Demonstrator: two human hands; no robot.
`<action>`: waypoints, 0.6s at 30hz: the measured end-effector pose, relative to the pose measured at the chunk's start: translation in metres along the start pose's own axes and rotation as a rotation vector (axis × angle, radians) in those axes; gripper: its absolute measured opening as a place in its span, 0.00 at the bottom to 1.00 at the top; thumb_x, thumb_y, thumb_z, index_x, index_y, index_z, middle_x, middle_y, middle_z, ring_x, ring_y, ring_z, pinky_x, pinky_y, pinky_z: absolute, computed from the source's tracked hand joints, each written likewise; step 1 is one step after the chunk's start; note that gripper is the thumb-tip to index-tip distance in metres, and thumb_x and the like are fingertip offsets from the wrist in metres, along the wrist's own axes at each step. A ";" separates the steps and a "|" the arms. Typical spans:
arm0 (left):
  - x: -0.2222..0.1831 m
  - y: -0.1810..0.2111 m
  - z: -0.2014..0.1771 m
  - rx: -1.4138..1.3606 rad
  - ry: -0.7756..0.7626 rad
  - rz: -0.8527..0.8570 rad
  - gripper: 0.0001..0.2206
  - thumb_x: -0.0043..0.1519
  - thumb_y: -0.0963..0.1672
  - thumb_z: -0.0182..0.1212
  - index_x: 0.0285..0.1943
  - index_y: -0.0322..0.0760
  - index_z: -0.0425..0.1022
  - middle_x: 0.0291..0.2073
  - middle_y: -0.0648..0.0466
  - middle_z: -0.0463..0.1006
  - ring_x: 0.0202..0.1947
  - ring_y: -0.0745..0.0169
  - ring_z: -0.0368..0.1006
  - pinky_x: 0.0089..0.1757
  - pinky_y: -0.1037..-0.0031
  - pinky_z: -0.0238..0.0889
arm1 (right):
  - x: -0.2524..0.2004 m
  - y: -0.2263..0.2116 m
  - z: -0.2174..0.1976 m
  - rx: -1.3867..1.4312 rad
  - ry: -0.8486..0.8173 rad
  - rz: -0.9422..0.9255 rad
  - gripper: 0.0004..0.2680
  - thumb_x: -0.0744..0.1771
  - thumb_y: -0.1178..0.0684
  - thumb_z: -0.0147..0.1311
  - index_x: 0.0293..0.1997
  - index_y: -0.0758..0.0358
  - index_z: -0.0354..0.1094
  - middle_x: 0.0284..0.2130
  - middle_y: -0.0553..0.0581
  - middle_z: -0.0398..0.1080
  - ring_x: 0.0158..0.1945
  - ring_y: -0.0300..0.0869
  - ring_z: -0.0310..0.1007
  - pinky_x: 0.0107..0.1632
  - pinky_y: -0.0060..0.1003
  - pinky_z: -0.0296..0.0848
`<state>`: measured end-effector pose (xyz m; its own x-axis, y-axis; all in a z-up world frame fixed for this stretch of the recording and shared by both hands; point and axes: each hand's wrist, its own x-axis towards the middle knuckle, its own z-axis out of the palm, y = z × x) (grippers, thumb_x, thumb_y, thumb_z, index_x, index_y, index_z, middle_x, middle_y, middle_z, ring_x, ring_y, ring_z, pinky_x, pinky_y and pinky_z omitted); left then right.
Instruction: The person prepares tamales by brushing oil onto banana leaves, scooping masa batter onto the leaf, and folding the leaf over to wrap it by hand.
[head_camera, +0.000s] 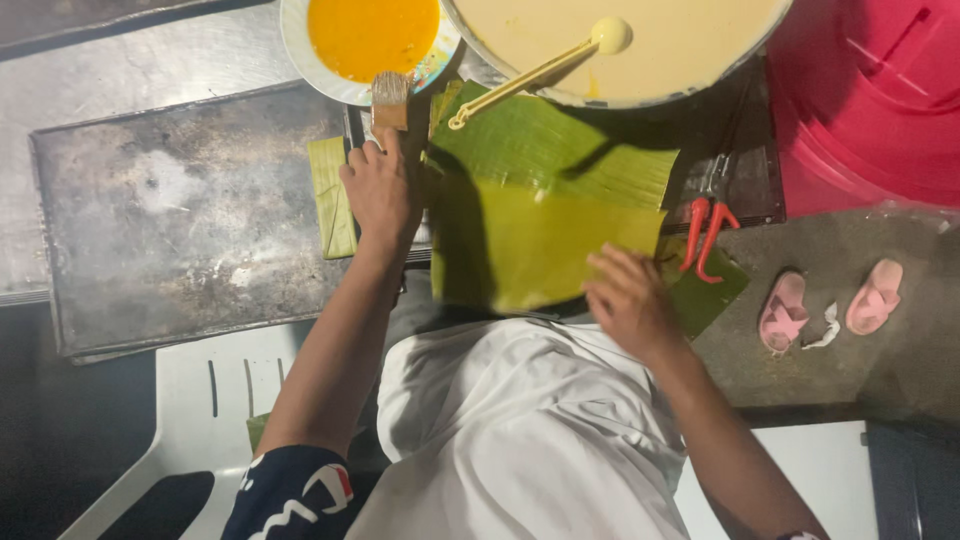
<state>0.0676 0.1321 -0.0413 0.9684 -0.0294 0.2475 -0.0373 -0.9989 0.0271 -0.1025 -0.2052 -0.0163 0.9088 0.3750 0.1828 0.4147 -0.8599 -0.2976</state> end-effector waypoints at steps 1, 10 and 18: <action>0.001 0.000 0.002 0.004 0.000 0.006 0.26 0.58 0.48 0.65 0.63 0.33 0.67 0.40 0.46 0.75 0.44 0.45 0.70 0.42 0.55 0.59 | -0.010 -0.005 0.001 0.101 -0.111 0.055 0.05 0.62 0.53 0.65 0.37 0.58 0.79 0.53 0.58 0.75 0.63 0.53 0.68 0.66 0.50 0.64; 0.009 -0.004 -0.041 -0.280 0.062 -0.073 0.15 0.53 0.42 0.64 0.49 0.39 0.72 0.40 0.44 0.76 0.41 0.38 0.73 0.38 0.49 0.66 | 0.048 0.008 -0.006 0.115 0.168 0.136 0.22 0.60 0.46 0.68 0.56 0.67 0.77 0.61 0.69 0.69 0.67 0.60 0.61 0.66 0.52 0.60; -0.009 -0.008 -0.083 -0.388 0.004 -0.207 0.14 0.55 0.41 0.62 0.52 0.40 0.75 0.42 0.43 0.75 0.42 0.37 0.73 0.41 0.50 0.67 | 0.011 0.011 0.009 0.081 0.040 0.073 0.04 0.66 0.53 0.63 0.41 0.57 0.79 0.57 0.55 0.75 0.67 0.50 0.67 0.69 0.49 0.64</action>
<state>0.0393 0.1436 0.0364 0.9644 0.1711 0.2018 0.0673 -0.8964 0.4380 -0.0878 -0.2077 -0.0265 0.9349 0.2967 0.1949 0.3512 -0.8531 -0.3857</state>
